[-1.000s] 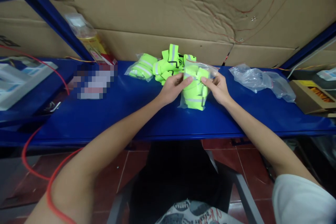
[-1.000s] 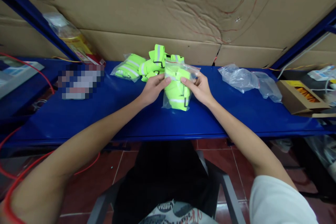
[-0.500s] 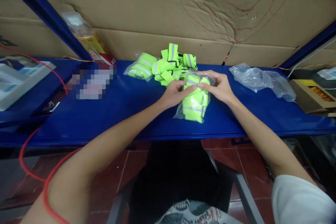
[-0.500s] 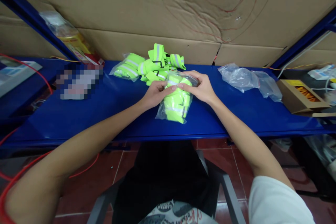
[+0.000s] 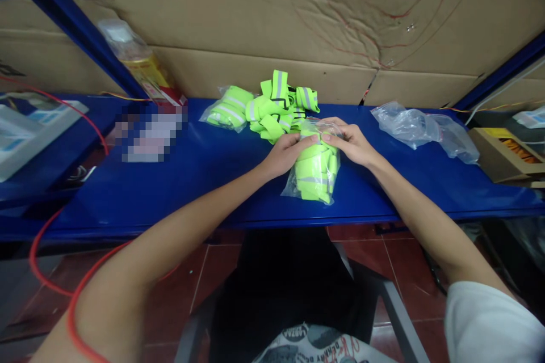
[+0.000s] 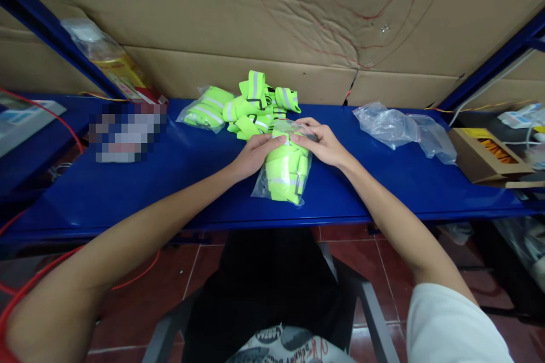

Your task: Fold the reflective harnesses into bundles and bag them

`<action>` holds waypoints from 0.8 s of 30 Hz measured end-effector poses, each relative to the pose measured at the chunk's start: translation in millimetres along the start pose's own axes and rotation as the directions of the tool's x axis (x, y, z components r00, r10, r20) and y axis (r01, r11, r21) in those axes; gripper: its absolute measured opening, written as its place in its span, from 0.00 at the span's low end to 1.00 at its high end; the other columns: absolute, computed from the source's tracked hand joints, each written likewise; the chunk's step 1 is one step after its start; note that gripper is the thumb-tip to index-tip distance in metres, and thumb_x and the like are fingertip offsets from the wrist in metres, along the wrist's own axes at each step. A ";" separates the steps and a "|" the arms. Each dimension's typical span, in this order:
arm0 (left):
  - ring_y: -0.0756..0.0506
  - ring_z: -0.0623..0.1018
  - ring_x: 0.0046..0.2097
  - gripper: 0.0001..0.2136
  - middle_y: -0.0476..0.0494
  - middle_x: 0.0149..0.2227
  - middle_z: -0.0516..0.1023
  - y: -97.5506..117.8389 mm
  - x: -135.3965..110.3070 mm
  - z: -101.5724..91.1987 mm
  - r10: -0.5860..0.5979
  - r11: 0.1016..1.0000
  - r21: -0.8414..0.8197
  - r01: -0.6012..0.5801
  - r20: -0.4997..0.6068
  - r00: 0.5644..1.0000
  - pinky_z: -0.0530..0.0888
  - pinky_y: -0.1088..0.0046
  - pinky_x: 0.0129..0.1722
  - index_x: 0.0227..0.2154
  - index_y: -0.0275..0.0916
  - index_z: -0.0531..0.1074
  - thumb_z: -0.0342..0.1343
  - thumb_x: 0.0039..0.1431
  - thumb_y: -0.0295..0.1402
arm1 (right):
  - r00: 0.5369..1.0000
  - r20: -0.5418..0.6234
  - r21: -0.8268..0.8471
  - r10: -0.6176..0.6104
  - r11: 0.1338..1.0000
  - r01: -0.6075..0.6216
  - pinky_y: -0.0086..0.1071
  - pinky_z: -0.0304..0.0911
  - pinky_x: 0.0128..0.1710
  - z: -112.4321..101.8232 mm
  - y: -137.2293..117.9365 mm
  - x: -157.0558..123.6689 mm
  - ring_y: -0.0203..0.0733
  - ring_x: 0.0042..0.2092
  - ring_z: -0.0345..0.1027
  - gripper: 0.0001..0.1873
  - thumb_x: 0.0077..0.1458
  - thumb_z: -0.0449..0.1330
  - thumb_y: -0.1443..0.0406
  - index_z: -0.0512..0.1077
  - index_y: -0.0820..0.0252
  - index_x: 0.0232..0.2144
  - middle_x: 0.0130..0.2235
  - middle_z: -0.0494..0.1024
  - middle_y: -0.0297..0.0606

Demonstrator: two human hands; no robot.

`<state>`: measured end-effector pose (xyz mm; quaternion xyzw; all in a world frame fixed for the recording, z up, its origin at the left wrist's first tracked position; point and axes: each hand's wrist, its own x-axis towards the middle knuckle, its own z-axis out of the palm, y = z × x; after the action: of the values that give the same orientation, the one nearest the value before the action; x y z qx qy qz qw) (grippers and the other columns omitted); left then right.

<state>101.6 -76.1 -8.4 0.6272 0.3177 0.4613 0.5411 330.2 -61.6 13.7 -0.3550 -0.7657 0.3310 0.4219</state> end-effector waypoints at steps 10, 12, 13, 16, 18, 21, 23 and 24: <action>0.45 0.85 0.42 0.25 0.42 0.41 0.88 -4.8 5.4 -0.6 -0.090 0.984 -0.158 0.086 -0.023 0.996 0.80 0.69 0.43 0.38 0.39 0.85 0.71 0.59 0.59 | 0.998 -0.019 -0.059 -0.058 0.997 0.057 0.50 0.71 0.67 3.3 -9.0 -1.8 0.53 0.61 0.78 0.25 0.60 0.70 0.37 0.88 0.48 0.40 0.57 0.84 0.42; 0.44 0.85 0.43 0.24 0.43 0.40 0.88 -1.6 6.7 -1.3 -0.048 0.987 -0.155 0.037 -0.069 0.996 0.81 0.68 0.45 0.38 0.39 0.84 0.72 0.58 0.57 | 0.988 -0.130 -0.073 -0.081 0.995 0.072 0.50 0.71 0.68 7.4 -6.5 -0.1 0.53 0.61 0.78 0.28 0.60 0.70 0.36 0.86 0.48 0.47 0.56 0.84 0.42; 0.44 0.85 0.44 0.23 0.43 0.40 0.88 0.3 7.0 -1.8 -0.017 0.989 -0.150 0.003 -0.092 0.996 0.81 0.67 0.46 0.38 0.39 0.84 0.72 0.58 0.56 | 0.981 -0.180 -0.066 -0.074 0.996 0.063 0.49 0.71 0.67 9.2 -4.7 1.0 0.53 0.61 0.78 0.31 0.59 0.70 0.35 0.85 0.47 0.51 0.56 0.84 0.42; 0.43 0.85 0.46 0.18 0.44 0.41 0.88 5.5 7.1 -3.4 0.070 0.988 -0.126 -0.089 -0.155 0.986 0.82 0.66 0.49 0.37 0.40 0.84 0.71 0.60 0.52 | 0.956 -0.288 0.050 0.046 0.998 -0.033 0.46 0.78 0.58 12.6 0.1 3.5 0.51 0.54 0.81 0.39 0.52 0.75 0.35 0.80 0.47 0.58 0.52 0.86 0.41; 0.44 0.84 0.46 0.15 0.44 0.40 0.88 7.7 6.8 -5.0 0.110 0.986 -0.100 -0.130 -0.186 0.976 0.81 0.67 0.49 0.36 0.40 0.84 0.69 0.62 0.48 | 0.943 -0.264 0.193 0.203 0.969 -0.155 0.44 0.81 0.49 13.7 -0.2 4.0 0.50 0.48 0.83 0.39 0.48 0.78 0.37 0.81 0.49 0.55 0.48 0.87 0.40; 0.46 0.83 0.41 0.13 0.46 0.38 0.87 9.2 7.0 -7.4 0.137 0.987 -0.049 -0.151 -0.223 0.965 0.80 0.70 0.44 0.35 0.39 0.84 0.69 0.63 0.46 | 0.914 -0.125 0.384 0.385 0.868 -0.313 0.41 0.81 0.44 15.7 -8.0 2.8 0.49 0.45 0.84 0.32 0.47 0.79 0.39 0.86 0.54 0.44 0.45 0.89 0.42; 0.47 0.82 0.39 0.15 0.46 0.36 0.87 9.0 7.8 -8.3 0.118 0.990 -0.051 -0.134 -0.239 0.964 0.79 0.70 0.42 0.34 0.39 0.84 0.71 0.61 0.48 | 0.899 -0.104 0.465 0.425 0.820 -0.334 0.40 0.80 0.46 17.4 -15.1 1.7 0.49 0.46 0.84 0.29 0.45 0.81 0.42 0.87 0.55 0.40 0.45 0.90 0.42; 0.46 0.82 0.38 0.17 0.46 0.36 0.87 8.6 8.4 -8.6 0.087 0.991 -0.075 -0.108 -0.238 0.967 0.79 0.70 0.41 0.33 0.39 0.84 0.72 0.59 0.50 | 0.893 -0.117 0.494 0.434 0.806 -0.327 0.39 0.80 0.47 18.2 -18.0 1.3 0.48 0.46 0.84 0.28 0.43 0.83 0.43 0.87 0.55 0.39 0.45 0.90 0.41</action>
<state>96.0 -67.1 1.8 0.5589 0.3275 0.5718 0.5034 308.9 -73.8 21.0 -0.4264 -0.5246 0.5394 0.5020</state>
